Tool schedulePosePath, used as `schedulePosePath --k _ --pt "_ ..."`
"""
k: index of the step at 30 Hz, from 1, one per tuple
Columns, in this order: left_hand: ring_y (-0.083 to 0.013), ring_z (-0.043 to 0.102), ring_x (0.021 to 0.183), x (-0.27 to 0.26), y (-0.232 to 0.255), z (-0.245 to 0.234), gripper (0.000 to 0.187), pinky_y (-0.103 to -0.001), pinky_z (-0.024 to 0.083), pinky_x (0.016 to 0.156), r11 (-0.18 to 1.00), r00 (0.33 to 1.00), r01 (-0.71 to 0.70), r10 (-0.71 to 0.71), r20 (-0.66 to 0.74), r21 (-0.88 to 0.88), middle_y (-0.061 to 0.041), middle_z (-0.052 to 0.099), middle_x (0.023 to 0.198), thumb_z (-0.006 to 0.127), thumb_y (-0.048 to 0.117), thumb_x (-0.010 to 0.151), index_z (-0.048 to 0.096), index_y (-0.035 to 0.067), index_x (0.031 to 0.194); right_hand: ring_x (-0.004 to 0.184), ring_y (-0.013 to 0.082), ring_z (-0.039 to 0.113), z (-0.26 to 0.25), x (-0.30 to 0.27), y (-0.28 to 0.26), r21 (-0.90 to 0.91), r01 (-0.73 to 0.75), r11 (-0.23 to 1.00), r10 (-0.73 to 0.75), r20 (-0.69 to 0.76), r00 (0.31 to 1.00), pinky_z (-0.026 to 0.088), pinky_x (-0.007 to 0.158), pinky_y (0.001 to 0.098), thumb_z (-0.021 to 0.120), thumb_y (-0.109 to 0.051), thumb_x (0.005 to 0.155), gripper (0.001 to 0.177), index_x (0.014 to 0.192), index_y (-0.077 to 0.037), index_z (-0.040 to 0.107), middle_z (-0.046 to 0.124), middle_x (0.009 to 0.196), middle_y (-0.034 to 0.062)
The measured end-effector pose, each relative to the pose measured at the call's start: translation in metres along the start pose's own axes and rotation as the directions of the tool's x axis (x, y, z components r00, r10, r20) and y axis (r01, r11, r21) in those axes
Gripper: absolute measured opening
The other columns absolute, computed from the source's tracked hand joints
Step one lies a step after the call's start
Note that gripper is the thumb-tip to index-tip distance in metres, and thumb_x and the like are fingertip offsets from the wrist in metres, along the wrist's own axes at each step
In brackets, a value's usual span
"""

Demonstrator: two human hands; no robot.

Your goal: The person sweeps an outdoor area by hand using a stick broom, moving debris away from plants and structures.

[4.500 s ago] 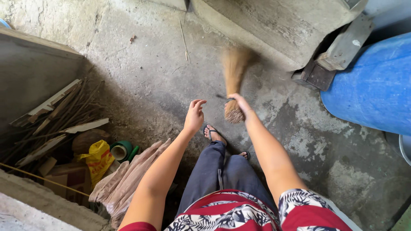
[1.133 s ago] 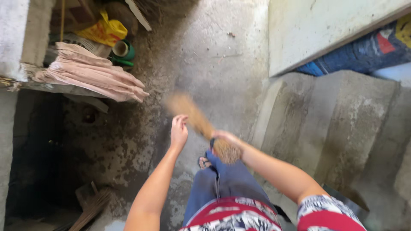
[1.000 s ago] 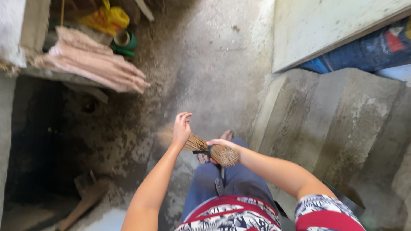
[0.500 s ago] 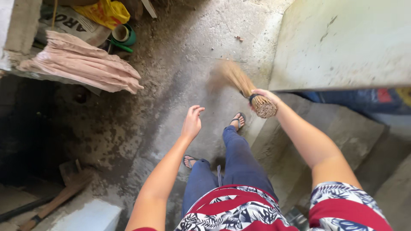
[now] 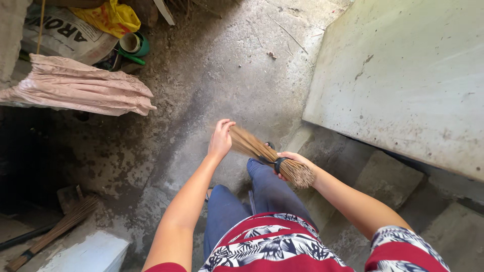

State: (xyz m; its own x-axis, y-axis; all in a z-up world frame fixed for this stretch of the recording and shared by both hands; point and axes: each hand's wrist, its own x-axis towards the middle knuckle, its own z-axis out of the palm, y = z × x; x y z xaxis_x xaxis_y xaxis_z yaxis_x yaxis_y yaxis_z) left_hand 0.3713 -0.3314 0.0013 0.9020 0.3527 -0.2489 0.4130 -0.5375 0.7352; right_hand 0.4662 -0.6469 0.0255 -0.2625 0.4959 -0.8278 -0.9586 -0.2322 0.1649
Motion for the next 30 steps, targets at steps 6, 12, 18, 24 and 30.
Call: schedulePosePath --k 6,12,18,24,30 --pt "-0.0288 0.07 0.104 0.024 0.023 0.005 0.043 -0.043 0.056 0.091 1.0 1.0 -0.007 0.007 -0.004 0.011 -0.009 0.056 0.138 0.052 -0.006 0.089 0.066 0.014 0.124 0.06 0.0256 0.068 -0.048 0.008 -0.079 -0.165 0.338 0.927 -0.366 -0.192 0.911 0.056 0.047 0.0376 0.073 -0.032 0.088 0.039 0.113 -0.005 0.06 0.067 0.085 0.0161" --pt "-0.0288 0.07 0.105 0.022 0.025 0.005 0.045 -0.042 0.056 0.092 1.0 1.0 0.006 -0.006 0.001 -0.026 -0.01 0.056 0.138 0.052 -0.008 0.087 0.065 0.013 0.124 0.058 0.0232 0.067 -0.05 -0.023 -0.184 -0.43 0.4 0.809 -0.517 -0.199 0.832 0.059 0.047 0.039 0.07 -0.032 0.082 0.048 0.127 -0.022 0.055 0.065 0.08 0.0102" --pt "-0.0292 0.069 0.107 0.031 0.025 0.004 0.054 -0.041 0.055 0.095 0.993 0.999 -0.044 0.044 -0.008 -0.112 -0.012 0.056 0.138 0.045 -0.015 0.079 0.066 0.01 0.122 0.064 0.024 0.068 0.035 -0.019 -0.118 -0.35 0.496 0.795 -0.55 -0.07 0.833 0.059 0.051 0.0396 0.073 -0.028 0.083 0.054 0.132 -0.015 0.053 0.067 0.086 0.0088" --pt "-0.0335 0.061 0.123 0.042 0.004 -0.013 0.055 -0.043 0.049 0.108 0.99 0.979 -0.114 0.098 -0.176 -0.08 -0.014 0.055 0.139 0.045 -0.017 0.077 0.068 0.008 0.12 0.063 0.0269 0.071 0.1 0.032 -0.056 -0.113 0.101 0.988 -0.095 0.055 0.994 0.061 0.054 0.0373 0.074 -0.039 0.087 0.044 0.105 0.0 0.064 0.072 0.088 0.0175" --pt "-0.0336 0.057 0.123 0.068 -0.017 -0.046 0.051 -0.043 0.048 0.104 0.998 0.989 -0.055 0.053 -0.14 -0.008 -0.014 0.049 0.144 0.048 -0.015 0.077 0.068 0.009 0.117 0.067 0.0243 0.07 0.127 0.113 -0.07 -0.147 0.05 0.988 -0.042 0.059 0.997 0.061 0.061 0.0367 0.073 -0.036 0.089 0.037 0.101 -0.001 0.067 0.071 0.085 0.0147"
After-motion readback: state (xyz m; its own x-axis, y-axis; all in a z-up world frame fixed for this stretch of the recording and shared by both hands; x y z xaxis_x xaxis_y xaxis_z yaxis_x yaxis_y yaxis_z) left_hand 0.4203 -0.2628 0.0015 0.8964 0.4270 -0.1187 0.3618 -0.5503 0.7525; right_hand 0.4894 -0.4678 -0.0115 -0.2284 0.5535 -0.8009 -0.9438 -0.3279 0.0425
